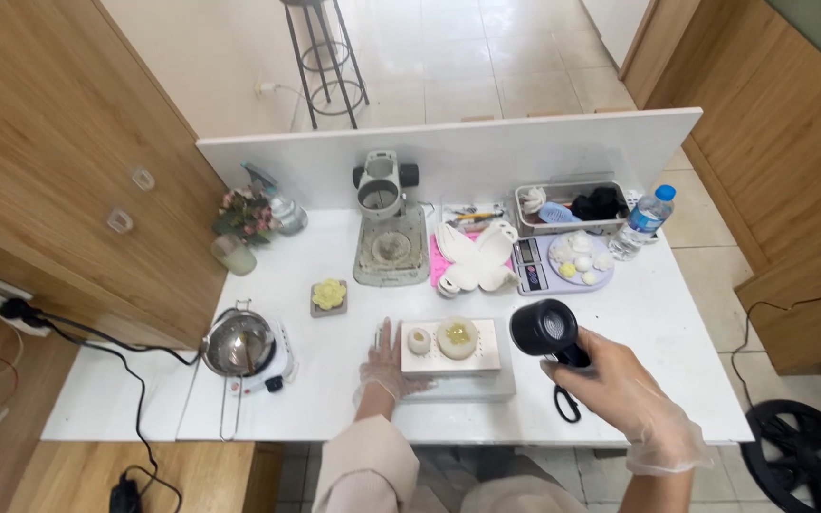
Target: Heating a candle mold with a small hair dryer on a production workbench.
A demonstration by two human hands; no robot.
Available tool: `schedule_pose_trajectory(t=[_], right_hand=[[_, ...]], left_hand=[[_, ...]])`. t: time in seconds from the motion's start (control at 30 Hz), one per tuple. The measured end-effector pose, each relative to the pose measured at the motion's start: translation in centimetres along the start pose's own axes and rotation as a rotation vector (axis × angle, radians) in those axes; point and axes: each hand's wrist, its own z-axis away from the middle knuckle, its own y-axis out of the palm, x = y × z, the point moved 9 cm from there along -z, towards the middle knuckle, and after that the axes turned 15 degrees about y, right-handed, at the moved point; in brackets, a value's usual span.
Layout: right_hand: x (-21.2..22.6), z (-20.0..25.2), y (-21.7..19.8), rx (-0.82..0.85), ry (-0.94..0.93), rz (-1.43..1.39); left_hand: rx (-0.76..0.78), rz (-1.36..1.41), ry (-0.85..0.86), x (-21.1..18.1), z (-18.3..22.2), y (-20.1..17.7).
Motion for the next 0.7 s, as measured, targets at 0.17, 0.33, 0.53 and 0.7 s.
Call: schedule_pose_trajectory(t=[0.17, 0.33, 0.53, 0.7], right_hand=[[0.8, 0.1, 1.0, -0.002, -0.013, 0.078], [2.1, 1.6, 1.2, -0.013, -0.041, 0.139], [2.1, 2.7, 0.6, -0.067, 0.014, 0.174], [1.8, 1.9, 0.2, -0.113, 0.015, 0.139]], left_hand=[[-0.04, 0.014, 0.002, -0.1, 0.5, -0.3], [-0.064, 0.055, 0.019, -0.4, 1.4, -1.1], [-0.087, -0.008, 0.074, -0.4, 0.1, -0.5], [-0.125, -0.198, 0.168, -0.1, -3.6, 2.2]])
